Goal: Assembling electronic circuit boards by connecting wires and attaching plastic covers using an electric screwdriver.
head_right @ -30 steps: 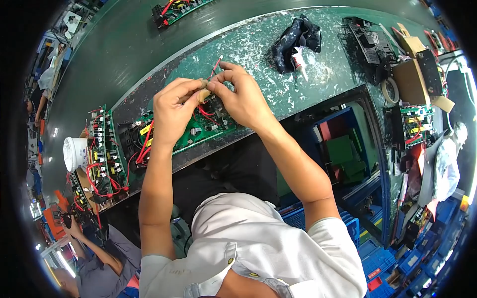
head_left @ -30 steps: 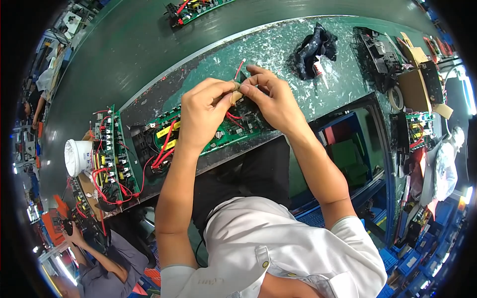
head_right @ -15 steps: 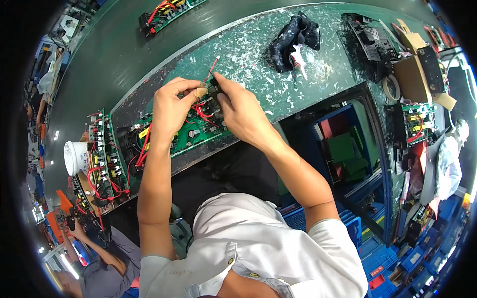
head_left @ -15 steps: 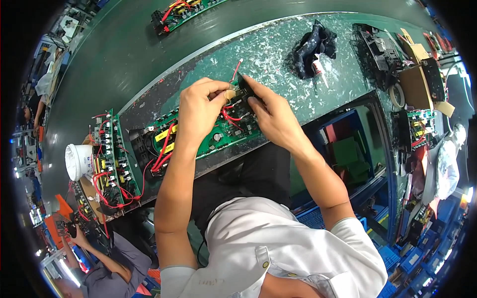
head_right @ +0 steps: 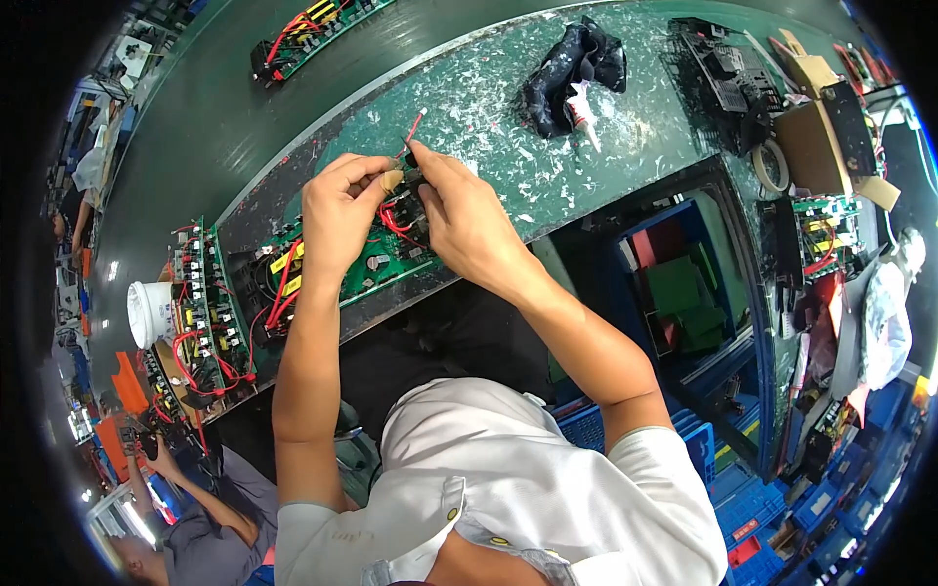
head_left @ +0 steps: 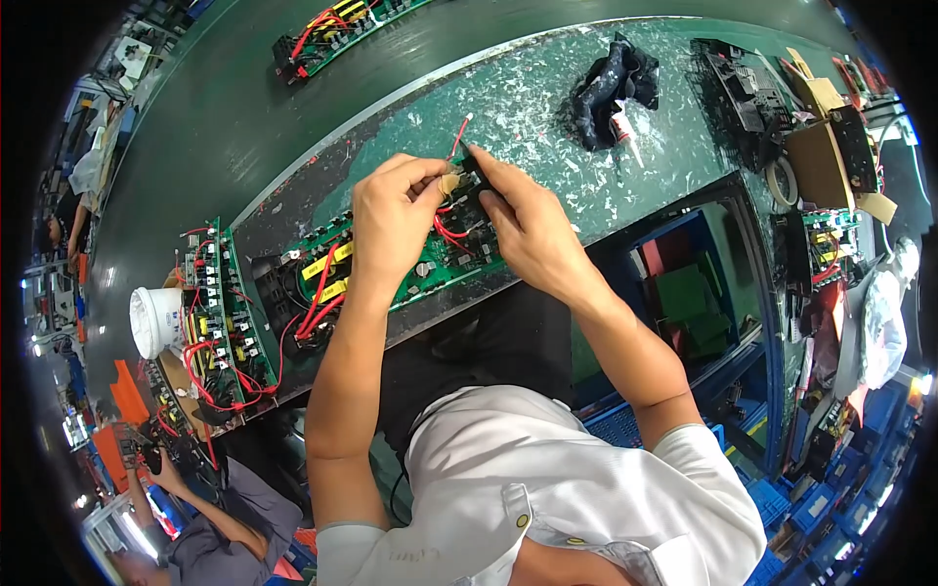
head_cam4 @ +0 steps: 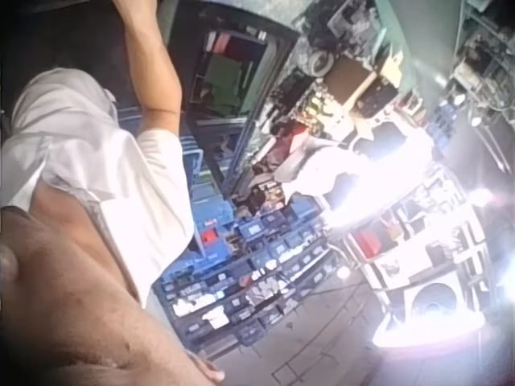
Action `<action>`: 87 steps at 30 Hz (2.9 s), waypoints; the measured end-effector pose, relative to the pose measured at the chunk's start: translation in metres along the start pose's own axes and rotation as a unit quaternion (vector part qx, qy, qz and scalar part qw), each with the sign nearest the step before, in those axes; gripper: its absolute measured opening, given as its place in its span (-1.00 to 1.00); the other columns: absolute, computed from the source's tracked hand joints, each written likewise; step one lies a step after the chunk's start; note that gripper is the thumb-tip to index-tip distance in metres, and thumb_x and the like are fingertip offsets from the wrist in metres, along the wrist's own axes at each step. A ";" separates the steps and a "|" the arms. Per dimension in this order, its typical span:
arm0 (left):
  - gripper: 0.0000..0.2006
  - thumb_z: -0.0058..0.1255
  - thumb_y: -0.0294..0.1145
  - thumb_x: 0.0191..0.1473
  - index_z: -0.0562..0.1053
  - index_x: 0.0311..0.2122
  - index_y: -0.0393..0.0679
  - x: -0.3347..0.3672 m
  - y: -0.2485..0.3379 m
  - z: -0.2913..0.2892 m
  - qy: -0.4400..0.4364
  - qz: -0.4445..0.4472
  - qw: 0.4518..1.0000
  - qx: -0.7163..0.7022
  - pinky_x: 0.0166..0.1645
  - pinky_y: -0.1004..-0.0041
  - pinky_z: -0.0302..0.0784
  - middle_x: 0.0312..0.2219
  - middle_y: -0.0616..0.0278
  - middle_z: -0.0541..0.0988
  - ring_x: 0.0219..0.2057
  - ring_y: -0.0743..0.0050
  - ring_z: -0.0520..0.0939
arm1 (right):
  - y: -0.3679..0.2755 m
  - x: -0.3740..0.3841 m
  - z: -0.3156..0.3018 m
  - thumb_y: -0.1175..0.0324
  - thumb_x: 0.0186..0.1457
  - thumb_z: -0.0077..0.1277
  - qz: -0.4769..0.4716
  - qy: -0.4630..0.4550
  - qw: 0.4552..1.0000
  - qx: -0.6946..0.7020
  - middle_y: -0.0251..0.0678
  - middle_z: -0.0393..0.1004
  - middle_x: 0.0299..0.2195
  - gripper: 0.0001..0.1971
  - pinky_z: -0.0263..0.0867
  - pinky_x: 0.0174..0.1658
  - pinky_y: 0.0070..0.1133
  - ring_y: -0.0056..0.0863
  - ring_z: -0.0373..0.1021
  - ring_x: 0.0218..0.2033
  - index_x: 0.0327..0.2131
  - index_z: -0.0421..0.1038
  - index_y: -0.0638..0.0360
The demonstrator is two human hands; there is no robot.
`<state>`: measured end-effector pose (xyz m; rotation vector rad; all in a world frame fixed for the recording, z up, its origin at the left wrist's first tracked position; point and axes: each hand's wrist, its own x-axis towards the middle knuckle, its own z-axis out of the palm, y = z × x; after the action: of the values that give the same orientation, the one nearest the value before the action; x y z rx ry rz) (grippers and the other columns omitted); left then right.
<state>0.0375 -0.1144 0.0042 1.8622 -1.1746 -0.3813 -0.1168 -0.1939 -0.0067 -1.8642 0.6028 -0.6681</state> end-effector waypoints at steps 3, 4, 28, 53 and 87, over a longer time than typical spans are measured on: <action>-0.85 0.16 -0.62 -0.02 0.60 -0.27 -0.30 -0.002 0.001 0.001 0.011 0.007 1.000 0.009 -0.39 0.49 0.48 -0.50 0.14 0.59 -0.53 0.49 0.59 | 0.000 -0.001 0.001 0.57 0.21 -0.13 -0.002 0.004 1.000 -0.002 0.07 0.42 0.03 -0.55 0.28 0.08 -0.46 -0.14 0.41 0.05 0.18 0.24 0.35; -0.84 0.15 -0.62 -0.01 0.60 -0.26 -0.31 -0.002 0.000 0.002 0.012 -0.004 1.000 0.006 -0.39 0.49 0.49 -0.50 0.14 0.59 -0.53 0.48 0.60 | 0.000 -0.001 0.001 0.57 0.21 -0.13 0.001 0.002 1.000 -0.001 0.07 0.42 0.03 -0.55 0.28 0.08 -0.46 -0.15 0.41 0.05 0.18 0.24 0.36; -0.74 0.30 -0.44 -0.07 0.48 -0.28 -0.26 -0.036 0.005 -0.092 0.058 0.045 0.991 -0.113 -0.21 0.41 0.52 -0.30 0.15 0.55 -0.34 0.31 0.60 | 0.009 0.000 -0.013 0.48 0.23 0.02 0.092 -0.067 0.986 0.120 0.02 0.22 0.23 -0.39 0.19 0.21 -0.45 -0.33 0.21 0.23 0.32 0.07 0.15; -0.77 0.25 -0.54 -0.05 0.52 -0.23 -0.26 -0.266 -0.046 -0.040 0.012 -0.204 0.970 -0.132 -0.38 0.50 0.50 -0.32 0.14 0.56 -0.42 0.45 0.61 | -0.039 0.046 0.000 0.51 0.09 0.11 -0.196 -0.068 0.949 -0.239 -0.13 0.52 -0.13 -0.70 0.34 -0.06 -0.44 -0.09 0.46 -0.14 -0.06 0.46 0.21; -0.82 0.20 -0.33 -0.05 0.65 -0.29 -0.08 -0.020 -0.009 -0.093 -0.123 0.017 0.959 0.254 -0.13 0.08 0.55 -0.28 0.07 0.58 -0.28 -0.12 0.64 | -0.026 0.116 0.007 0.36 0.05 0.11 -0.104 -0.343 0.866 -0.349 -0.12 0.60 -0.37 -0.84 0.40 -0.21 -0.34 -0.15 0.51 -0.33 -0.31 0.57 0.19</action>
<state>0.0927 -0.0485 0.0465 2.2767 -1.5839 -0.3164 -0.0263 -0.2581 0.0355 -2.6700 0.1590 0.1629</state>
